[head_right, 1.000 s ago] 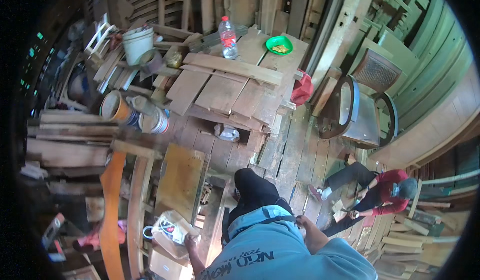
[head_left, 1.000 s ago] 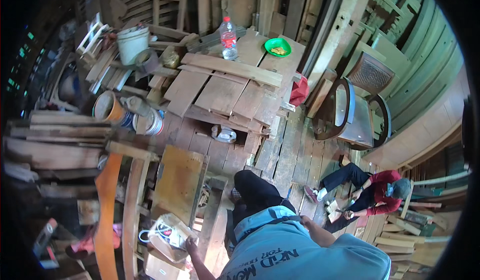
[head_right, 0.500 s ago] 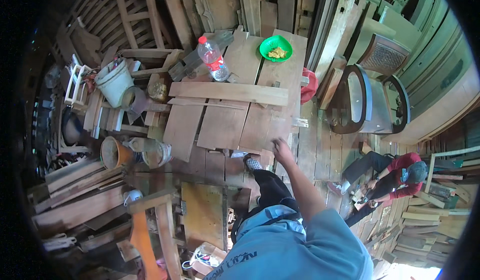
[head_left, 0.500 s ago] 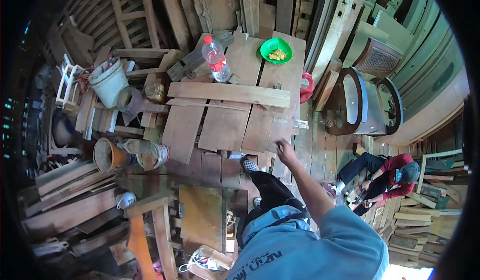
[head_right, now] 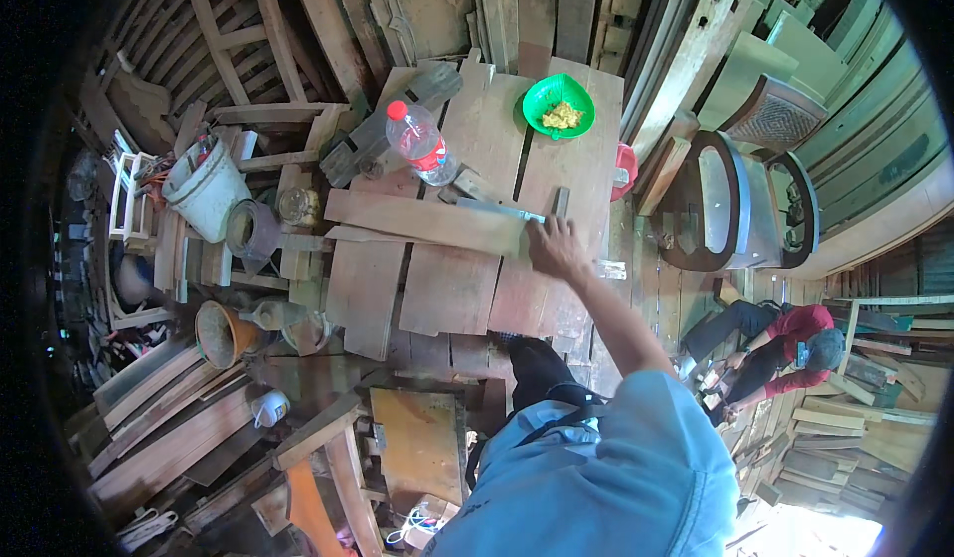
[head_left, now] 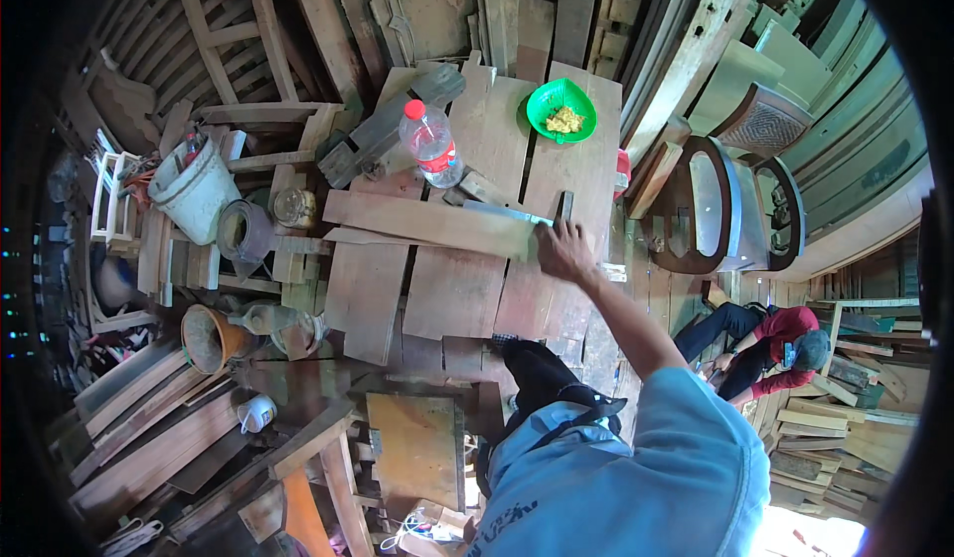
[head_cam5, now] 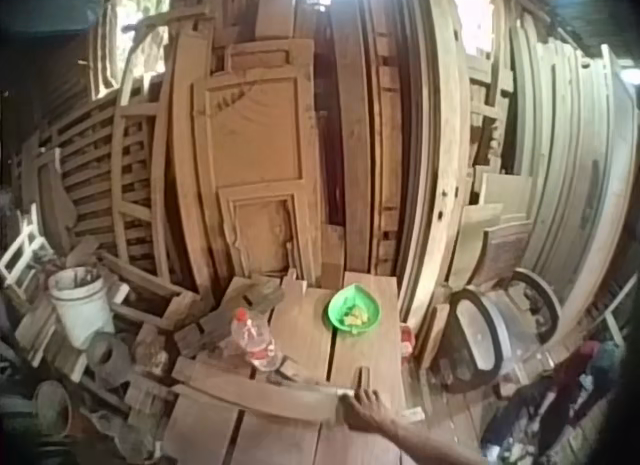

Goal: Shaping a piece of wood using a hand plane.

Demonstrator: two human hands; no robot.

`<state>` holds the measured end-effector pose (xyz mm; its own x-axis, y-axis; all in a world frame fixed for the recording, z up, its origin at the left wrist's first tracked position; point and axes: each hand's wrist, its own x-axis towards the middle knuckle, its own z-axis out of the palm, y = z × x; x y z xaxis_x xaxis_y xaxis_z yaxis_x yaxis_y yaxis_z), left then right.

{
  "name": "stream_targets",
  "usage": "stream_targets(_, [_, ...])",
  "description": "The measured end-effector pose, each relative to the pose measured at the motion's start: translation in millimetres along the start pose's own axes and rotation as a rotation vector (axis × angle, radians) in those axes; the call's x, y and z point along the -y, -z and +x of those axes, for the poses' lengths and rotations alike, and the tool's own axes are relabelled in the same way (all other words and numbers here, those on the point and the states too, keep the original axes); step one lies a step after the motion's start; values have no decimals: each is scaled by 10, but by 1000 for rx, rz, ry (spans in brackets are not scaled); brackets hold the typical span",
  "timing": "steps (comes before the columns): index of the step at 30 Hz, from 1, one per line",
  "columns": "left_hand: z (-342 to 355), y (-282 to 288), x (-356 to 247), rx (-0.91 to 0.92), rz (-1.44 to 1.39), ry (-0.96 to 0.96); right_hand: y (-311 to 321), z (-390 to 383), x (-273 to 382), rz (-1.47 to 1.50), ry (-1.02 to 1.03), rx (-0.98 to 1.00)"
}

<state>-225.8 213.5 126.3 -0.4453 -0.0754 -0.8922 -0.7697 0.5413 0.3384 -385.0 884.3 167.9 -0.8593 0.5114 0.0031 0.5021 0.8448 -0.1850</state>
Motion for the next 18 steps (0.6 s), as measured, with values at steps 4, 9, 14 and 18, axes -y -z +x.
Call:
stream_targets(4, [-47, -21, -34, -3, -4, -3, -208, -499, 353, 110, -167, 137])
stream_targets(9, [15, -87, -201, 0, -2, -1, -330, -539, 349, 146, -219, 133])
stream_targets(14, [56, -88, -396, -2, 5, -14, -373, -254, 155, 255, -227, 102])
stream_targets(18, [74, -62, -493, 4, 19, -24, -472, 234, -33, 220, -225, -102])
